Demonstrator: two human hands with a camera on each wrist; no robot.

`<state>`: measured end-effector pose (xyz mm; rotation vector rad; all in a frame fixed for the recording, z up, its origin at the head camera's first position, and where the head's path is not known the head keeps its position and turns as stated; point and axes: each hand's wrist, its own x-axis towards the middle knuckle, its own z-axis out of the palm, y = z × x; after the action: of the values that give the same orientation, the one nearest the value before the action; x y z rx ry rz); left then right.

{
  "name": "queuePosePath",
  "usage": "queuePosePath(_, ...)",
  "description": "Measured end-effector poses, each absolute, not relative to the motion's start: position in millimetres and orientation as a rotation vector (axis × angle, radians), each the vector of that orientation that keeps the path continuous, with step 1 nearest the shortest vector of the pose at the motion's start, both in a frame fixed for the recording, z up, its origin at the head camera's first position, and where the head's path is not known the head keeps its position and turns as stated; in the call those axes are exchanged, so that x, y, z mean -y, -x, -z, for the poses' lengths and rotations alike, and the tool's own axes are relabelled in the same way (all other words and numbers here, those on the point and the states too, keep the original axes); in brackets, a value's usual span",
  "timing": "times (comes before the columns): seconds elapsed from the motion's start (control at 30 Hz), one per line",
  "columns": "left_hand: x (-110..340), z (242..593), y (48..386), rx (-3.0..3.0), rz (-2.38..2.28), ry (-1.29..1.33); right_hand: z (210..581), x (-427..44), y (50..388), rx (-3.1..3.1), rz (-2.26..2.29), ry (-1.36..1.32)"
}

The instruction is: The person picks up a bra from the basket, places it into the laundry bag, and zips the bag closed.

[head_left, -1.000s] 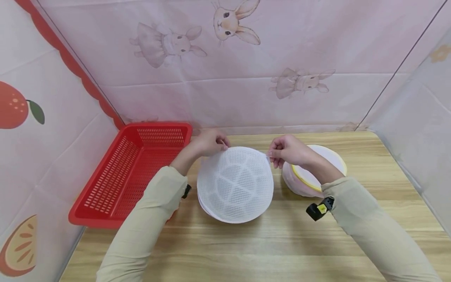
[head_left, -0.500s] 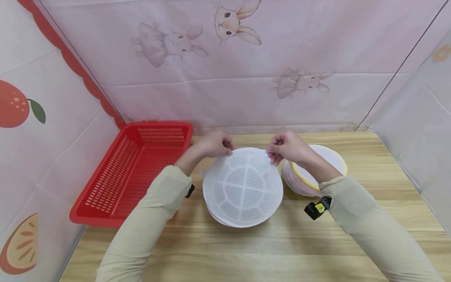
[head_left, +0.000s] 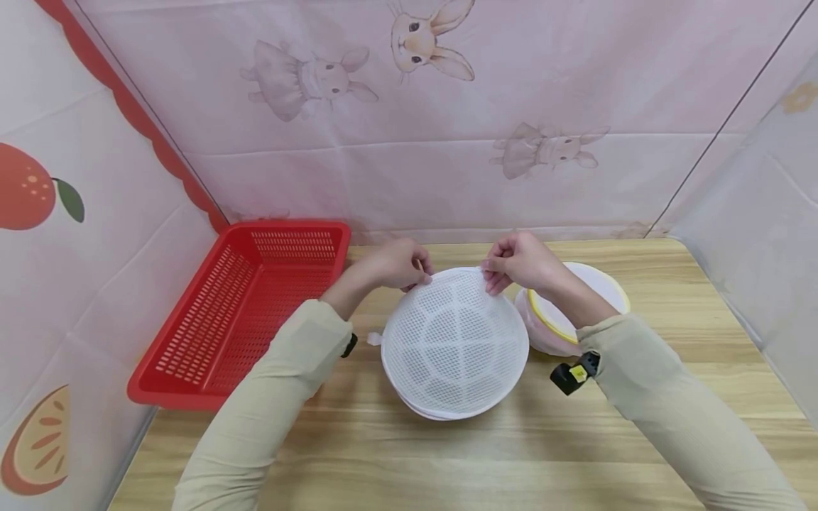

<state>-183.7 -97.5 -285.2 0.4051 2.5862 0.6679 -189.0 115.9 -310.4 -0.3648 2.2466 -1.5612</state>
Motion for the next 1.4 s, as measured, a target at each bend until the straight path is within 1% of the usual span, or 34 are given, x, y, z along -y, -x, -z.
queuePosePath(0.3, 96.2, 288.0, 183.0, -2.637, -0.661, -0.373, 310.7, -113.0, 189.4, -2.267, 1.564, 0.375)
queuePosePath(0.47, 97.2, 288.6, 181.4, -2.735, -0.591, -0.392, 310.8, -111.6, 190.2, -2.301, 1.567, 0.406)
queuePosePath(0.73, 99.4, 287.0, 180.1, -2.836, -0.531, -0.345, 305.4, -110.1, 191.4, -2.366, 1.527, 0.399)
queuePosePath(1.07, 118.1, 288.8, 179.5, -2.926, -0.644, -0.262, 309.3, -120.3, 197.2, -2.349, 1.581, 0.332)
queuePosePath(1.4, 130.4, 294.5, 179.1, -2.890, -0.733, -0.291, 317.1, -124.9, 195.9, -2.328, 1.622, 0.339)
